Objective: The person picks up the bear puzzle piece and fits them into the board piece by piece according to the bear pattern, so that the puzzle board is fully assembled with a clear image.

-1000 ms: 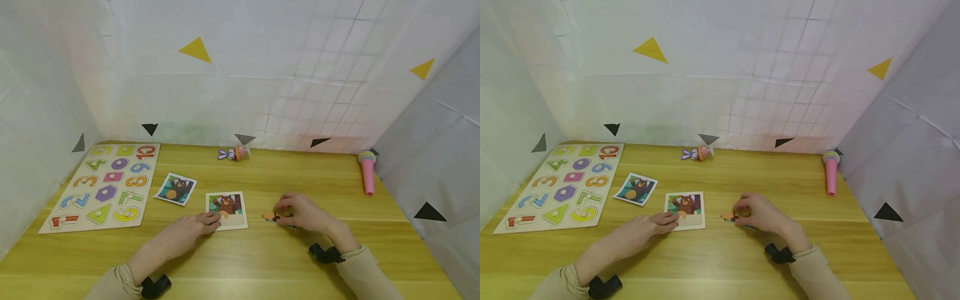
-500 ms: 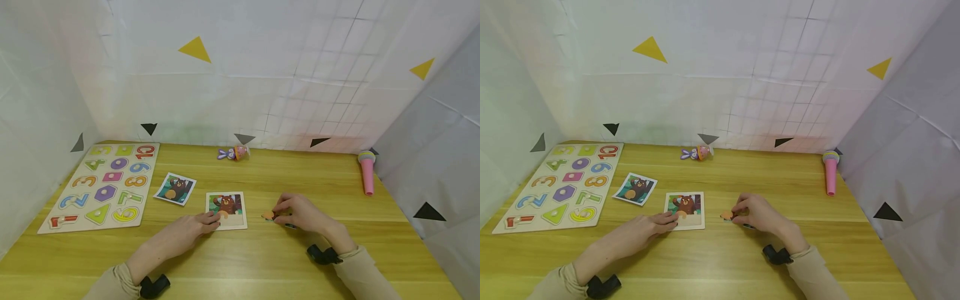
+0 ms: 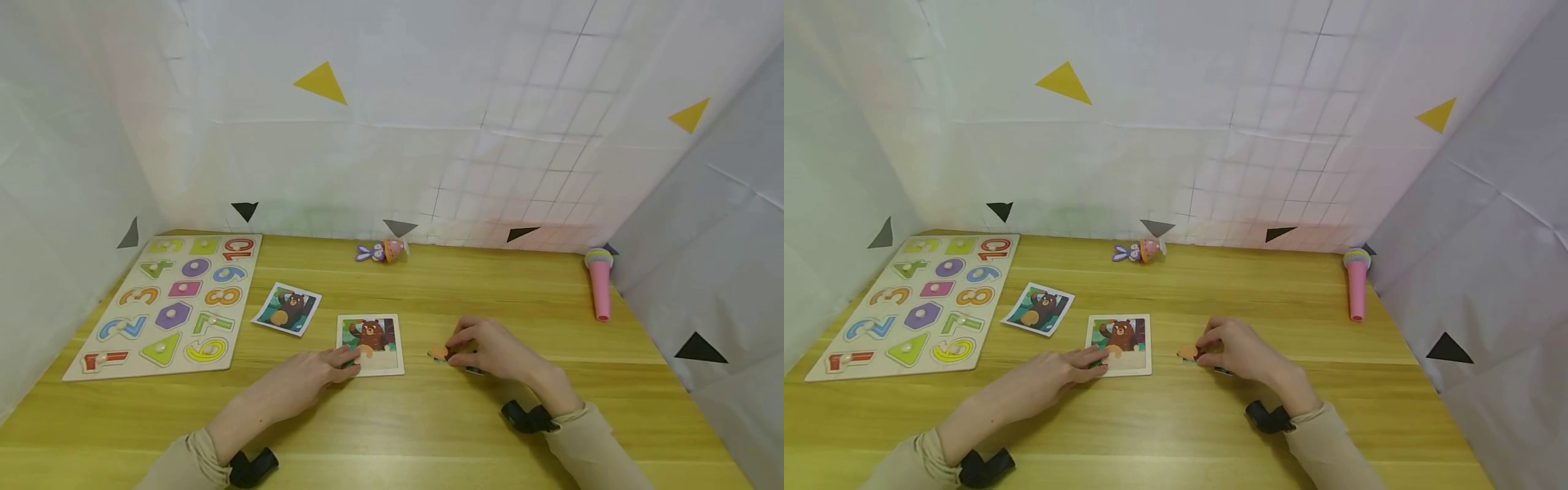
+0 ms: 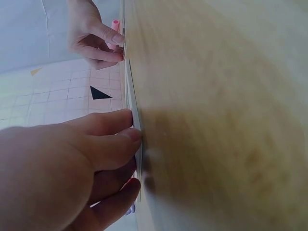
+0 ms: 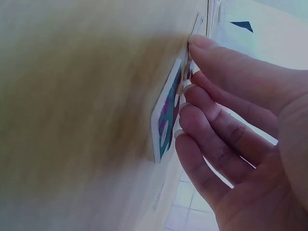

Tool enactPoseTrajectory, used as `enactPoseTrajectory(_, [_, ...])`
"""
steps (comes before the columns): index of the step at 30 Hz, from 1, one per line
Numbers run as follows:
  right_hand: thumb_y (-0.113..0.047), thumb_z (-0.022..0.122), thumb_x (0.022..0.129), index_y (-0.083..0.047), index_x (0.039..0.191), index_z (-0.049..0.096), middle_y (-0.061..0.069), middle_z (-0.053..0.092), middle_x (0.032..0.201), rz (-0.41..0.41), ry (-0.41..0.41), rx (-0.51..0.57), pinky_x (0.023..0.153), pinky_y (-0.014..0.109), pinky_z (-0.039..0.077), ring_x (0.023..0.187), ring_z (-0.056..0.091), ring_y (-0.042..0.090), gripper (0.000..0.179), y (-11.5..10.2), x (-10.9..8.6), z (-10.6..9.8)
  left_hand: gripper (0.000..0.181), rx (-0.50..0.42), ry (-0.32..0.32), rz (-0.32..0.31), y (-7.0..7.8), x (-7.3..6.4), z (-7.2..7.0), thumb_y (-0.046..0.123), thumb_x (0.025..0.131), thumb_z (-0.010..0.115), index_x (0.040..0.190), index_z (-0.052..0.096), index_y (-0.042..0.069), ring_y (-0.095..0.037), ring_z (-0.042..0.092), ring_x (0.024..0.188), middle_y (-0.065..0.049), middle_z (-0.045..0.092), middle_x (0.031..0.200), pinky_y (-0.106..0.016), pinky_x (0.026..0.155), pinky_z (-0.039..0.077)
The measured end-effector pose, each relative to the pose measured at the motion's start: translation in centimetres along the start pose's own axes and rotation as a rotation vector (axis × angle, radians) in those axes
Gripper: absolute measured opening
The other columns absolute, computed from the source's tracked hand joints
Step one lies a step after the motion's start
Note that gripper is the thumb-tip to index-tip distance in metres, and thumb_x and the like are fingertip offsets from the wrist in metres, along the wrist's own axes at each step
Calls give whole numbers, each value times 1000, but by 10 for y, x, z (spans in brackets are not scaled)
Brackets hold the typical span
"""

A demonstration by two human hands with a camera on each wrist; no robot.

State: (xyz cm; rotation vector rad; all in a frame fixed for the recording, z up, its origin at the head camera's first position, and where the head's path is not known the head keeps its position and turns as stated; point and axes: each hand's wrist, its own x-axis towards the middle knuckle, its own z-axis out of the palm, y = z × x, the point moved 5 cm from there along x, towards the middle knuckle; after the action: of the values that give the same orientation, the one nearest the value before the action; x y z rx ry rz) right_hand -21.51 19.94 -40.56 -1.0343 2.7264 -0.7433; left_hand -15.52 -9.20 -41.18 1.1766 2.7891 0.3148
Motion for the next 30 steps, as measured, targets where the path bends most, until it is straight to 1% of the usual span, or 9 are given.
enactPoseTrajectory(7, [-21, 81, 84, -14, 102, 79, -5, 65, 94, 15, 13, 31, 66, 21, 52, 79, 59, 2, 20, 1, 0, 2, 55, -7, -3, -2, 0, -1, 0, -14, 92, 54, 137, 63, 17, -29, 56, 130, -3, 48, 153, -42, 96, 54])
enactPoseTrajectory(12, [-22, 81, 83, -14, 100, 80, -5, 65, 92, -4, 35, 25, 64, 21, 51, 77, 59, 2, 18, 1, 0, 2, 60, -15, 2, -6, -1, -1, -1, -18, 89, 54, 137, 63, 17, -31, 59, 126, -4, 48, 153, -42, 93, 56])
enactPoseTrajectory(15, [-22, 80, 84, -13, 99, 79, -4, 65, 92, -16, 37, 23, 63, 21, 51, 76, 58, 2, 18, 1, 0, 3, 61, -18, 0, -7, -1, -1, -1, -19, 88, 54, 137, 63, 17, -30, 58, 128, -4, 48, 153, -42, 94, 55])
enactPoseTrajectory(22, [-21, 80, 84, -12, 98, 79, -3, 65, 91, -49, 38, -5, 63, 20, 51, 76, 58, 1, 17, -2, -1, 1, 60, -18, 6, -9, 0, -1, -2, -18, 89, 54, 137, 63, 17, -30, 56, 130, -3, 49, 152, -43, 94, 55])
enactPoseTrajectory(30, [-21, 80, 85, -13, 99, 79, -4, 65, 92, -28, 23, 8, 63, 20, 51, 75, 57, 1, 16, -2, 0, 1, 55, -20, 15, -9, 0, 0, -1, -14, 92, 56, 137, 64, 16, -29, 55, 131, -3, 49, 152, -44, 94, 54])
